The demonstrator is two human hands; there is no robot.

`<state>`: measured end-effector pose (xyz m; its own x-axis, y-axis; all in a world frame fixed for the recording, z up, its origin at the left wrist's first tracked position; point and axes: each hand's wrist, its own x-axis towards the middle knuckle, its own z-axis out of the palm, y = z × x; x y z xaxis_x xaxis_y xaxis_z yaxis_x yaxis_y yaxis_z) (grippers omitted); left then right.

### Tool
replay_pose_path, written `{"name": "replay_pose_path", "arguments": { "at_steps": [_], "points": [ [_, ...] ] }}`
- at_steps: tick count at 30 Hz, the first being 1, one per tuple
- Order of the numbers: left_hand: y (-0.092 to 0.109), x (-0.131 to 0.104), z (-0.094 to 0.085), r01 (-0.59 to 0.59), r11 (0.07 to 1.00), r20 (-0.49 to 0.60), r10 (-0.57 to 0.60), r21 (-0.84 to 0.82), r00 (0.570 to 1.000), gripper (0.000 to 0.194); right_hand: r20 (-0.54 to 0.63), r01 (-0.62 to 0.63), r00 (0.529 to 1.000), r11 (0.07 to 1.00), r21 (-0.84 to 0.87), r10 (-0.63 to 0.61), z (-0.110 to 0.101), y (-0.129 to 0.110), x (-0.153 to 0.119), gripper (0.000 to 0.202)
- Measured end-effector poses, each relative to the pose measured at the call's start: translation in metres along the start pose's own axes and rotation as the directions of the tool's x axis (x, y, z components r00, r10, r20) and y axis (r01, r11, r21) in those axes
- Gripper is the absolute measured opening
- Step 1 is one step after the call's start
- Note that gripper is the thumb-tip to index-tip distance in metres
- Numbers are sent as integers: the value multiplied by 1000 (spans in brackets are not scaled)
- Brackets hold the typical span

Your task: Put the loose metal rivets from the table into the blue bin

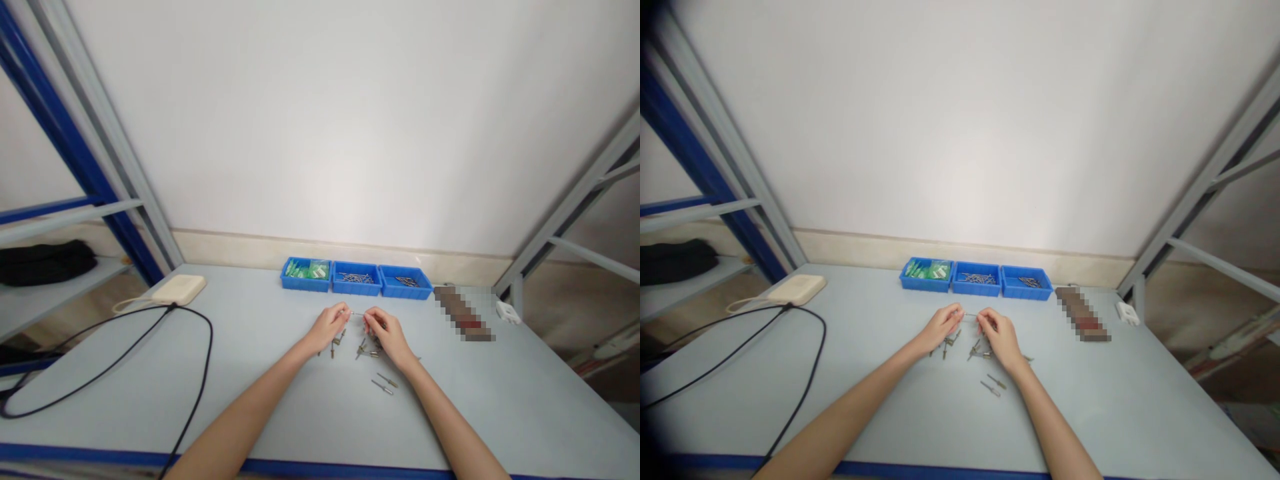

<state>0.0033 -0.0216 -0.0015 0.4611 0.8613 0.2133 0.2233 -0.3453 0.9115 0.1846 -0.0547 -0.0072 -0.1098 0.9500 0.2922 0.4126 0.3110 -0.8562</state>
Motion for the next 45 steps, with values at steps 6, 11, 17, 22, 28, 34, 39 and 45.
{"name": "replay_pose_path", "arguments": {
  "at_steps": [6,11,17,22,28,34,39,45],
  "points": [
    [2,-1,-3,29,999,63,-28,-18,998,38,7,0,1000,1000,8,0,0,-4,-1,32],
    [4,0,-3,-7,1000,60,5,27,998,34,51,26,998,999,43,-28,0,-11,-3,34],
    [5,0,-2,-23,999,55,22,24,998,35,61,57,996,998,31,-58,-2,-13,-3,40],
    [4,0,-1,12,999,89,-9,-37,996,41,102,39,994,999,24,-41,-4,-13,-3,42],
    [6,-2,0,11,998,90,-5,-67,996,36,55,55,997,997,48,-58,-4,-14,-2,38],
    [6,-2,-1,-9,998,90,15,-63,996,32,70,50,996,998,48,-53,-4,-14,-2,34],
    [2,0,1,-2,998,66,6,-57,998,39,113,36,993,999,37,-40,-3,-12,-3,40],
    [3,-1,2,21,998,68,-17,-54,998,35,72,44,996,999,22,-45,-2,-11,-2,37]
  ]
}}
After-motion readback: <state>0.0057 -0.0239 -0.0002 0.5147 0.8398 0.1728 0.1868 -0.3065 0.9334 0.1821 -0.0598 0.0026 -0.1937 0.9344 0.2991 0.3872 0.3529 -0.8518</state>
